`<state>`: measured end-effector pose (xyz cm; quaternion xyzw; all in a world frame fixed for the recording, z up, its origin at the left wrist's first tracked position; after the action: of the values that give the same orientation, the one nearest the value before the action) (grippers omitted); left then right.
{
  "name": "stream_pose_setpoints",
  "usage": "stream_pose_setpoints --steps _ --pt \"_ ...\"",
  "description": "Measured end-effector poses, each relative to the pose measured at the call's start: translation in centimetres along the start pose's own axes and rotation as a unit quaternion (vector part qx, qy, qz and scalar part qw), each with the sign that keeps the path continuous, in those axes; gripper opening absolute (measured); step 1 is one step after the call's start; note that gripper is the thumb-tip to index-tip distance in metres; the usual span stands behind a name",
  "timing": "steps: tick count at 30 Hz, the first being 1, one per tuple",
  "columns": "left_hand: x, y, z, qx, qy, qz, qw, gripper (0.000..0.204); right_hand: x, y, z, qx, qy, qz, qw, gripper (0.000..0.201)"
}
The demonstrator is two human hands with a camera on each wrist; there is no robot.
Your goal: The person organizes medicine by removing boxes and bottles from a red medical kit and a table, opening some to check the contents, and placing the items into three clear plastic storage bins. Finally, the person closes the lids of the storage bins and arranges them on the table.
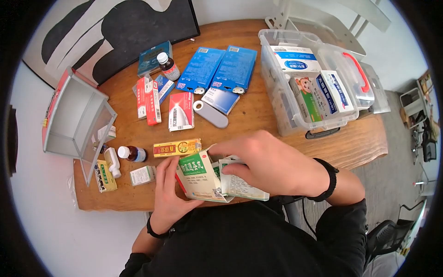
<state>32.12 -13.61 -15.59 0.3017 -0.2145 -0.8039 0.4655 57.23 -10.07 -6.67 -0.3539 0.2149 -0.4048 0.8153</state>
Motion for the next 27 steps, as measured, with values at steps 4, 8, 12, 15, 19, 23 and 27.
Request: stream_pose_setpoints --steps 4,8,12,15,19,23,27 --pt "0.3 -0.6 0.2 0.016 0.009 0.026 0.999 0.119 -0.4 -0.9 1.9 -0.036 0.045 -0.07 0.996 0.033" --pt "0.7 -1.1 -0.5 0.086 -0.018 0.07 0.994 0.119 -1.1 -1.2 1.1 -0.039 0.057 0.019 0.997 0.029" --pt "0.7 -1.1 -1.0 0.102 -0.03 0.071 0.992 0.121 -1.8 -2.2 0.7 0.013 0.003 0.002 1.0 0.03" --pt "0.8 -1.5 -0.9 0.105 -0.027 0.079 0.991 0.121 -2.1 -2.1 1.1 0.014 0.014 0.017 1.0 0.027" --pt "1.1 -1.9 -0.7 0.114 -0.023 0.091 0.989 0.12 -1.9 -1.5 1.2 -0.059 0.015 -0.02 0.998 0.021" --pt "1.0 -2.0 -0.7 0.141 -0.014 0.106 0.984 0.119 -1.6 -0.4 1.3 -0.16 0.041 -0.047 0.985 0.016" --pt "1.0 -2.3 -0.9 0.187 -0.013 0.128 0.974 0.12 -1.3 0.2 1.2 -0.225 0.075 -0.047 0.97 0.013"
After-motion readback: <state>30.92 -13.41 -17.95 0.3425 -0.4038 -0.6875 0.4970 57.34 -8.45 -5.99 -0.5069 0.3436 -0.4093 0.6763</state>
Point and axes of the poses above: each hand's wrist, its own x-axis away from the middle knuckle, its own z-axis out of the back of the hand, y = z × x, the point moved 5 cm from there along -x, towards the middle knuckle
